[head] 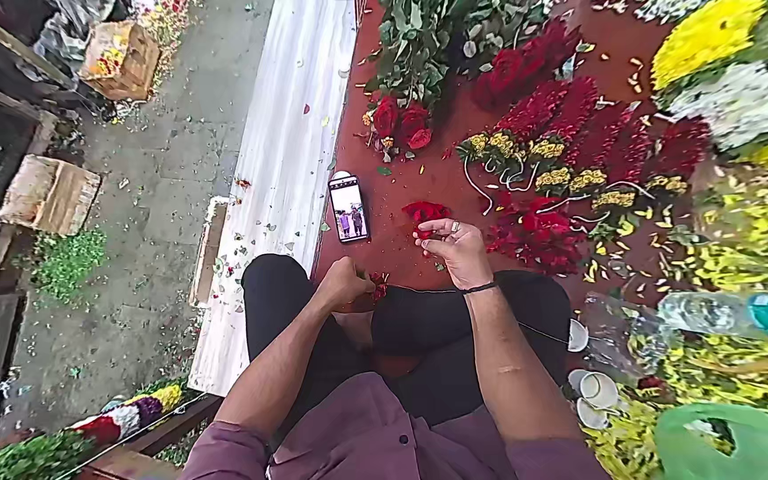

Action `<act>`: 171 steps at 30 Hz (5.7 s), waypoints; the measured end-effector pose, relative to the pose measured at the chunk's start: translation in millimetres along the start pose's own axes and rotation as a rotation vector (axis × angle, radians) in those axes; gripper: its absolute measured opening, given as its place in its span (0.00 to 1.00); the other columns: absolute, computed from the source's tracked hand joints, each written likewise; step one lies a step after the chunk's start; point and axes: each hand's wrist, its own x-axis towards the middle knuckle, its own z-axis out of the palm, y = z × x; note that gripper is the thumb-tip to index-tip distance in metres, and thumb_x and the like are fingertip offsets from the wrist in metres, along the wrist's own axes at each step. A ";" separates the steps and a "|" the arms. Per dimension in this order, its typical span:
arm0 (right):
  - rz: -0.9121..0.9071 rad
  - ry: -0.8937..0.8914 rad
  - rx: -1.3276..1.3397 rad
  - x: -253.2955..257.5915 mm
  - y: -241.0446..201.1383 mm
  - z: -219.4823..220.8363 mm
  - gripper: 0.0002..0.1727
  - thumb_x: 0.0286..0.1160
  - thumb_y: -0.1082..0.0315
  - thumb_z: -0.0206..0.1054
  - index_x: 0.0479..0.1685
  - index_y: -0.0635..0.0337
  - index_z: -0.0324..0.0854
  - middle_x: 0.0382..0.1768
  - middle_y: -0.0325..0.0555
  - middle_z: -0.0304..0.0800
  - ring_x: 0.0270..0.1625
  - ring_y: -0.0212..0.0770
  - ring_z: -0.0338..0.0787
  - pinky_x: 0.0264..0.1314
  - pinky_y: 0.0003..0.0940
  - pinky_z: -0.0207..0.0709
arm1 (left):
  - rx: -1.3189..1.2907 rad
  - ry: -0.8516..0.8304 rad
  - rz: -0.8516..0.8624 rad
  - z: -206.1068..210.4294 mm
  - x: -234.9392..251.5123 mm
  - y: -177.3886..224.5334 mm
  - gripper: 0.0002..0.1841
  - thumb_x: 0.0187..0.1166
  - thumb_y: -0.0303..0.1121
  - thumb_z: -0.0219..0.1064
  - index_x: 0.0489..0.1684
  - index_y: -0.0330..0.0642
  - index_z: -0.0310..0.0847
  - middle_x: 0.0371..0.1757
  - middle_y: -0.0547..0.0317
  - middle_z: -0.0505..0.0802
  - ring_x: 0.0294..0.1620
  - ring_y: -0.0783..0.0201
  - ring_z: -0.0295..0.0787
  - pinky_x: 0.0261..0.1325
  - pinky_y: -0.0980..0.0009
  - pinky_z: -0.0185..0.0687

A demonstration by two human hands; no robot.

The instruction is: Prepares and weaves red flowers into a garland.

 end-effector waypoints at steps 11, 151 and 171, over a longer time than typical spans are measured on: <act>-0.078 0.054 -0.044 -13.6 -10.7 31.3 0.17 0.65 0.80 0.76 0.53 0.59 0.82 0.41 0.47 0.95 0.34 0.42 0.94 0.33 0.35 0.90 | -0.151 0.184 0.071 -2.7 -0.3 -7.3 0.09 0.69 0.41 0.79 0.28 0.46 0.92 0.27 0.58 0.93 0.30 0.59 0.90 0.39 0.49 0.86; 0.214 0.019 -0.085 -44.9 4.7 64.3 0.31 0.53 0.80 0.83 0.60 0.64 0.76 0.33 0.48 0.95 0.24 0.39 0.89 0.25 0.31 0.82 | -0.207 0.103 0.252 3.7 1.2 -8.5 0.08 0.78 0.35 0.71 0.44 0.45 0.95 0.35 0.59 0.96 0.34 0.65 0.91 0.43 0.57 0.88; 0.150 -0.244 -0.476 -24.7 26.5 32.1 0.63 0.41 0.61 0.90 0.92 0.44 0.61 0.78 0.47 0.79 0.77 0.49 0.80 0.75 0.56 0.77 | -0.231 0.123 0.263 -4.1 -2.1 -11.5 0.10 0.77 0.39 0.75 0.33 0.42 0.93 0.24 0.59 0.91 0.24 0.66 0.85 0.33 0.61 0.83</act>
